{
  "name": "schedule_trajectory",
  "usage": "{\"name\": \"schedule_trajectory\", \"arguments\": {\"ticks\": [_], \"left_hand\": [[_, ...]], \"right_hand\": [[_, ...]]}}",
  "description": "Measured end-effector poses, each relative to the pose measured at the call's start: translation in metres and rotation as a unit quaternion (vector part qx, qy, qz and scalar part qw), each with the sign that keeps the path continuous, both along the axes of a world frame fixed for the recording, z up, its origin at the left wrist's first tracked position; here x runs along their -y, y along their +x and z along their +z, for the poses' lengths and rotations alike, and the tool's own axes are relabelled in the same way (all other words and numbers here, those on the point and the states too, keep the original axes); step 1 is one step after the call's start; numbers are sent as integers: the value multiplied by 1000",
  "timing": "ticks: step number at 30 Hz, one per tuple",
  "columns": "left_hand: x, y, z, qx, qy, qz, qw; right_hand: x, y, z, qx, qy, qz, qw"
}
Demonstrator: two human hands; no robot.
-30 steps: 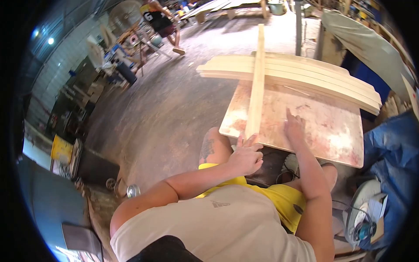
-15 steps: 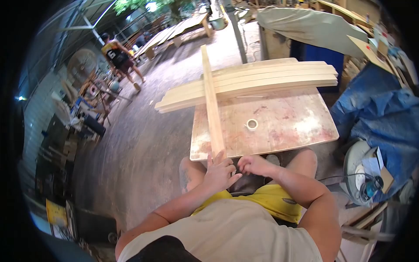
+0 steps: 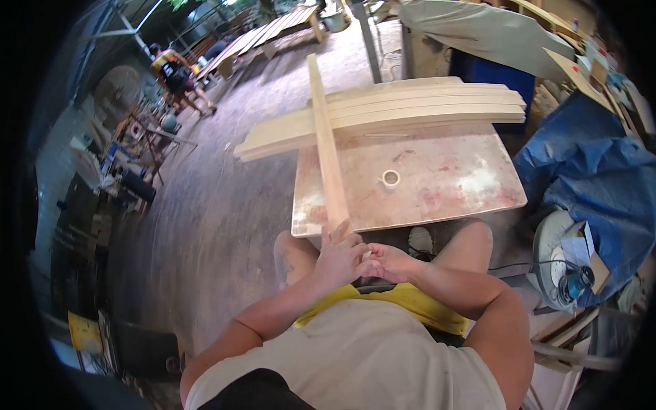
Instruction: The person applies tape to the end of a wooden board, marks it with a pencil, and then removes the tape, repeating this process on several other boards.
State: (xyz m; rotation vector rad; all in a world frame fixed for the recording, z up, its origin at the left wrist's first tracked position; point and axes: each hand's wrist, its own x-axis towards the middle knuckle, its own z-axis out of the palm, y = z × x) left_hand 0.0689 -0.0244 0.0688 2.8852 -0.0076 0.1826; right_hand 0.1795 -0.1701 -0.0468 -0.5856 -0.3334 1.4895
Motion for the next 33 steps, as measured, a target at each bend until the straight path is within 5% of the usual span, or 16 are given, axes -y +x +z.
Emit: {"name": "schedule_trajectory", "arguments": {"ticks": [6, 8, 12, 16, 18, 20, 22, 25, 33], "left_hand": [[1, 3, -3, -17, 66, -21, 997], [-1, 5, -11, 35, 54, -16, 998], [-8, 8, 2, 73, -133, -7, 988], [-22, 2, -35, 168, -202, 61, 963], [-19, 3, -40, 125, -541, 163, 816], [-25, 2, -55, 120, -590, 171, 780], [-28, 1, -55, 0, -708, 158, 688], [-20, 0, -43, -25, -743, 198, 638], [-9, 2, -40, 9, -764, 210, 610]], "right_hand": [[2, -3, 3, 58, 7, -20, 998], [1, -4, -15, 13, 108, -18, 994], [2, -4, 6, -11, -1, -30, 999], [1, -7, 9, -9, -28, -42, 999], [0, -8, 13, -13, -40, -49, 998], [-1, -8, 15, 2, -53, -63, 997], [-2, -11, 14, -3, -62, -67, 996], [-2, -16, 18, -7, -80, -83, 993], [-1, -27, 29, 3, -117, -136, 984]]}}
